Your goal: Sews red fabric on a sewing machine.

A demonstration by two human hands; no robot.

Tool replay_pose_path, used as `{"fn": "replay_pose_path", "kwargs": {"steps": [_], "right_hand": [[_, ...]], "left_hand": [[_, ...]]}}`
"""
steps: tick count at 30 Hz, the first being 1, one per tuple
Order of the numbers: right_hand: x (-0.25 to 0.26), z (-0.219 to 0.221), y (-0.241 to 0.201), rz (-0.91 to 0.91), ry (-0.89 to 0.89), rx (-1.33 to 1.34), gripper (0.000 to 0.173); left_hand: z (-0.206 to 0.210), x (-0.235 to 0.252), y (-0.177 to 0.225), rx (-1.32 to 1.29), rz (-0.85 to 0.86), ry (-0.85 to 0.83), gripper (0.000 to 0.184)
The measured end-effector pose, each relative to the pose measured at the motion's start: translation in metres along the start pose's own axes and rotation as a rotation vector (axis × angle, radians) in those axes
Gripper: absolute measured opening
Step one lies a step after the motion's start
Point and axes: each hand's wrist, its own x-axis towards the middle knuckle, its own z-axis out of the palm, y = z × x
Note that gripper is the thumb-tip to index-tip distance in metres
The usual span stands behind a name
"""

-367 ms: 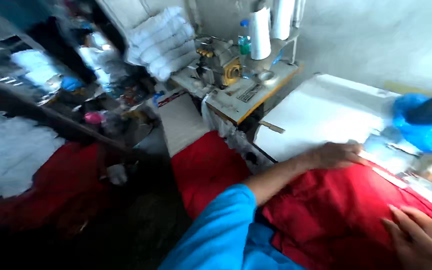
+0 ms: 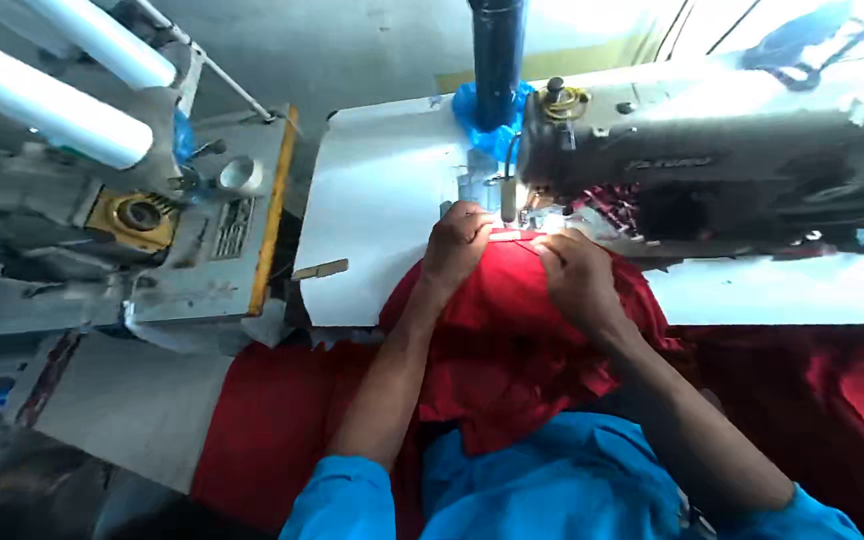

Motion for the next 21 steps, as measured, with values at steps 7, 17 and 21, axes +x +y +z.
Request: {"fn": "replay_pose_path", "kwargs": {"steps": [7,17,21], "right_hand": [[0.018,0.005,0.058,-0.015,-0.052,-0.094,0.020],[0.011,0.006,0.046,-0.006,0.030,-0.123,0.014],[0.010,0.012,0.022,0.071,0.138,0.070,0.012]], "left_hand": [[0.025,-0.005,0.003,-0.110,-0.047,-0.072,0.009],[0.037,0.000,0.010,-0.126,-0.145,-0.078,0.009],[0.043,0.013,-0.003,-0.177,-0.237,-0.078,0.011]]}}
